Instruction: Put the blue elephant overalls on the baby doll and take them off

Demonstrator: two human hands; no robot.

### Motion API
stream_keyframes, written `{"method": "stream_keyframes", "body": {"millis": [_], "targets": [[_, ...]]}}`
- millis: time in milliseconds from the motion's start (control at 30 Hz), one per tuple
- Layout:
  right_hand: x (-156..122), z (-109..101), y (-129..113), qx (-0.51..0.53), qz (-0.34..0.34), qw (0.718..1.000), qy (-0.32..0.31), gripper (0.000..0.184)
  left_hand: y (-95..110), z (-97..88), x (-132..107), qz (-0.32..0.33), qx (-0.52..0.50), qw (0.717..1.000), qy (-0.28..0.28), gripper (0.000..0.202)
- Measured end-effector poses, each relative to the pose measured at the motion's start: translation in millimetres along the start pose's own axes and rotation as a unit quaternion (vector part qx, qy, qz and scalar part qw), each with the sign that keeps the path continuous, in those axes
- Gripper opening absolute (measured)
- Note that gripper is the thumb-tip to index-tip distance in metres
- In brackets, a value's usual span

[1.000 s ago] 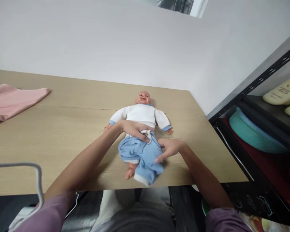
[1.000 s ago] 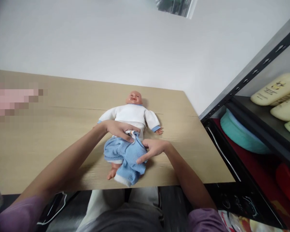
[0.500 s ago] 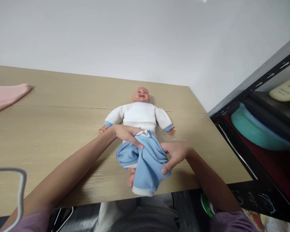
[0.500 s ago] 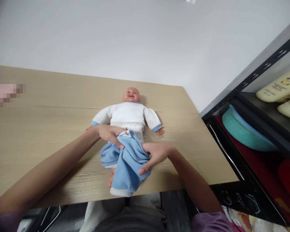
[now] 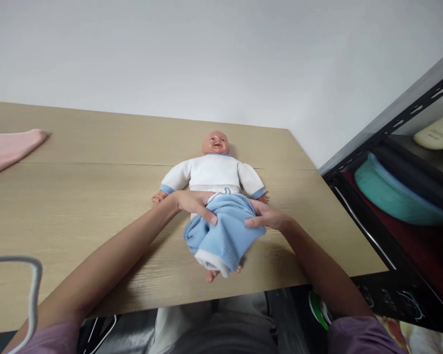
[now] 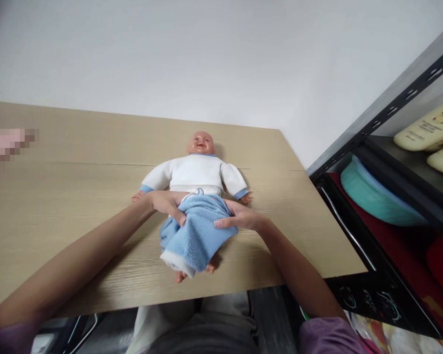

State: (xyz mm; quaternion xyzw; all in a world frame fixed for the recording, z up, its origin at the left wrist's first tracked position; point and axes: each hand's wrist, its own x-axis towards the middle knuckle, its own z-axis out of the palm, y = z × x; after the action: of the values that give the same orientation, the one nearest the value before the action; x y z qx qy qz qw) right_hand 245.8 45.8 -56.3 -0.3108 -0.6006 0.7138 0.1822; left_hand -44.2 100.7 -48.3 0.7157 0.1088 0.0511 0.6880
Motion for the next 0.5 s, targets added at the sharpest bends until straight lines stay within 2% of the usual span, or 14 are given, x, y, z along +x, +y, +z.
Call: {"method": "stream_keyframes", "body": {"millis": [133, 267, 333, 400, 467, 500], "targets": [[-0.4, -5.1, 8.4, -0.041, 0.014, 0.999, -0.029, 0.070, 1.1, 0.8, -2.0, -0.020, 0.026, 0.998, 0.055, 0.069], [-0.7, 2.5, 17.6, 0.038, -0.005, 0.998, 0.045, 0.068, -8.2, 0.4, -4.0, -0.037, 0.002, 0.996, 0.086, 0.074], [1.7, 11.7, 14.7, 0.112, -0.029, 0.992, 0.055, 0.064, -14.4, -1.3, -3.9, -0.021, -0.043, 0.996, 0.074, 0.095], [5.6, 20.9, 8.2, 0.176, -0.039, 0.983, 0.039, 0.055, -17.4, -3.3, -2.9, 0.004, -0.061, 0.998, 0.030, 0.118], [9.9, 26.9, 2.2, 0.213, -0.043, 0.975, 0.033, 0.050, -16.3, -4.2, -2.0, 0.009, -0.042, 0.999, -0.013, 0.127], [11.6, 28.0, 0.5, 0.221, -0.048, 0.973, 0.037, 0.049, -14.8, -4.1, -1.9, 0.005, -0.027, 1.000, -0.014, 0.126]]}}
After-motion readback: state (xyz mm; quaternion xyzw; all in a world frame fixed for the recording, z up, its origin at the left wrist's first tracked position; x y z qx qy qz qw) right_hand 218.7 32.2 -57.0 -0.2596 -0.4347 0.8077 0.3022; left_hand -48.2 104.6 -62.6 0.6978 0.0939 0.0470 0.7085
